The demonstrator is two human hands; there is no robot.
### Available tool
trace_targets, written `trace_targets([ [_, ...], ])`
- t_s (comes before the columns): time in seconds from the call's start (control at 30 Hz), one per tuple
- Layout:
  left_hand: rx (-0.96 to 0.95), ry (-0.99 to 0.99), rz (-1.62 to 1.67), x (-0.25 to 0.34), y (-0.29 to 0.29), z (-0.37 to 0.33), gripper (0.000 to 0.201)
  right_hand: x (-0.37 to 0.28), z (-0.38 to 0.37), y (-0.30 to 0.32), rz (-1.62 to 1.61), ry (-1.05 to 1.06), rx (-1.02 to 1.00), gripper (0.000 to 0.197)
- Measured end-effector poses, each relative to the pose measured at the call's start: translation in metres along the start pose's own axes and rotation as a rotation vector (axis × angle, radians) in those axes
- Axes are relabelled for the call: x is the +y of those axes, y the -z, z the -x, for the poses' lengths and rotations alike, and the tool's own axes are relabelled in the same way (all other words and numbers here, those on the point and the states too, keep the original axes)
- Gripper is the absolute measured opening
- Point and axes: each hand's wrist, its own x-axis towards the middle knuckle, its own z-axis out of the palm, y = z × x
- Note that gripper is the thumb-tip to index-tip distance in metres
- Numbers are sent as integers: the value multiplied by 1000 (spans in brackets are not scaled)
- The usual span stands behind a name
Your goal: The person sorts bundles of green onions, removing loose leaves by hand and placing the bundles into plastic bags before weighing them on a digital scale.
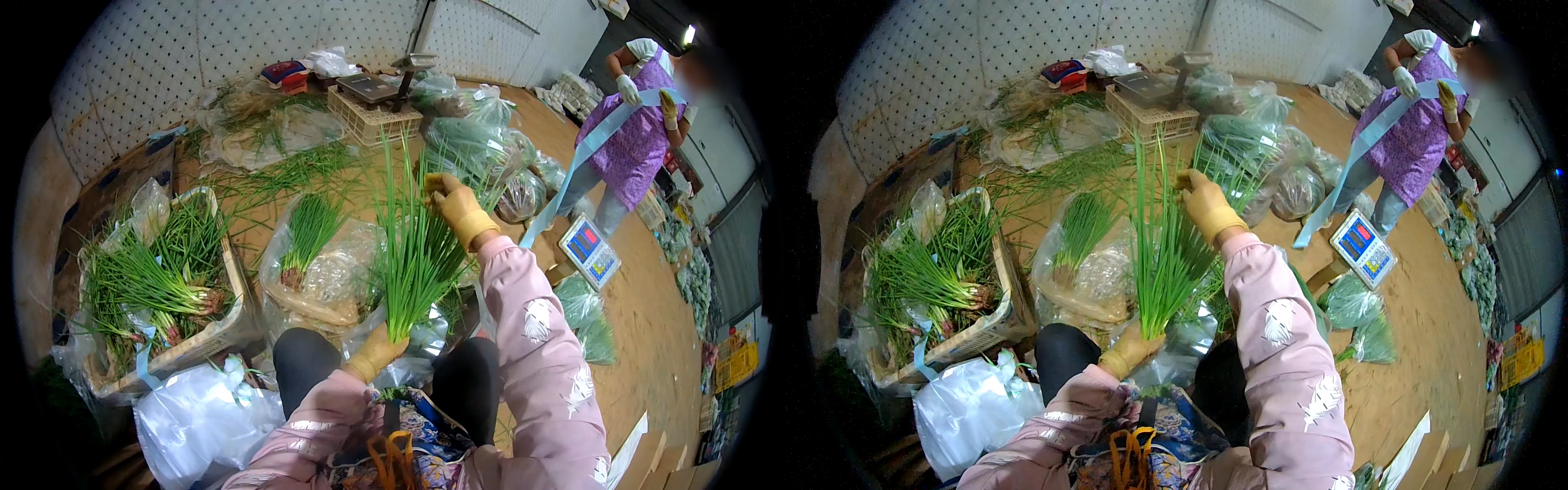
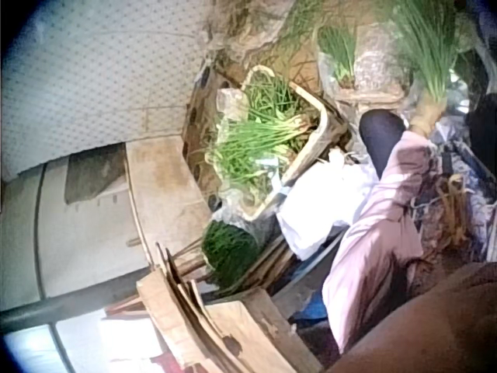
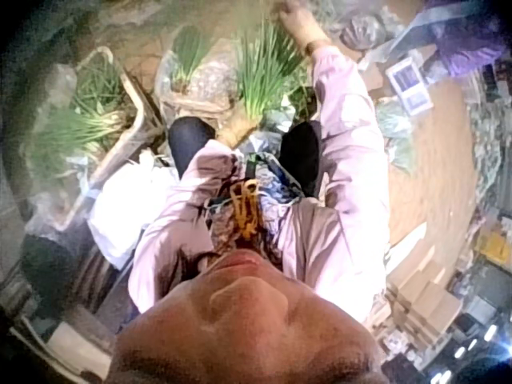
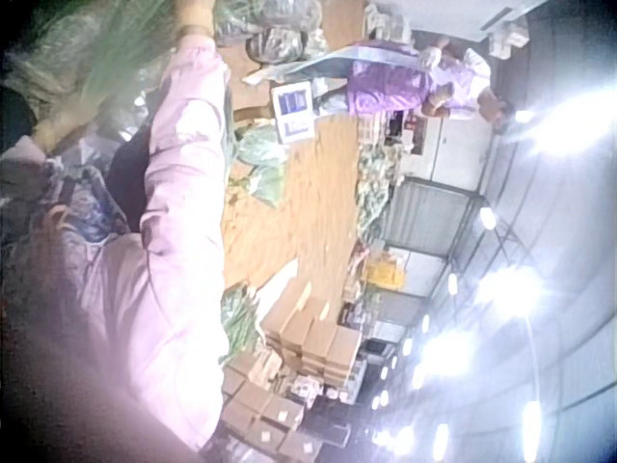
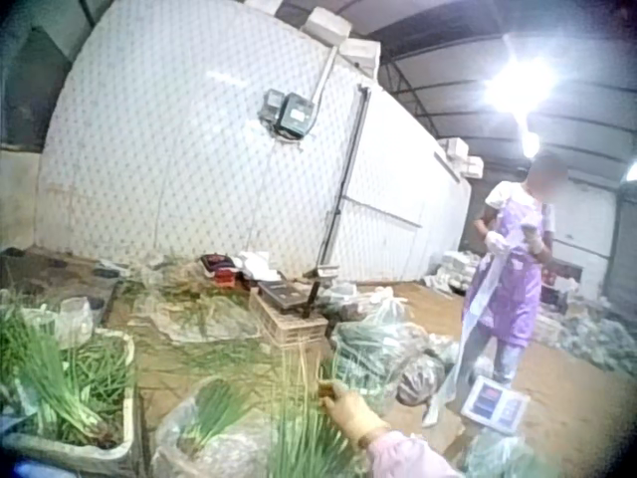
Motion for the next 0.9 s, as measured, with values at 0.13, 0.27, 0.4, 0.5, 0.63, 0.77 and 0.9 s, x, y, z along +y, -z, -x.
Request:
trace_targets([
  [0.13, 21, -1, -41, -4, 1, 2, 36, 11, -4, -1, 296, -187, -254, 27],
  [0.27, 32, -80, -116, -9, 3, 3, 36, 11, 2, -3, 243, -350, -437, 32],
  [0.4, 75, -111, -89, -5, 3, 6, 34, 3, 14, -5, 119, -469, -501, 23],
  [0.5, 69, -133, -103, -7, 2, 5, 33, 19, 16, -6, 68, -421, -516, 15],
  [0.63, 71, -157, -102, -16, 3, 2, 31, 21, 21, -13, -186, -448, -440, 12],
  [0.77, 36, -1, 158, -8, 5, 5, 23, 3, 33, -26, -276, -421, -263, 9],
  [0.9, -93, 192, 444, 0, 9, 3, 13, 11, 33, -35, -314, -496, -89, 7],
])
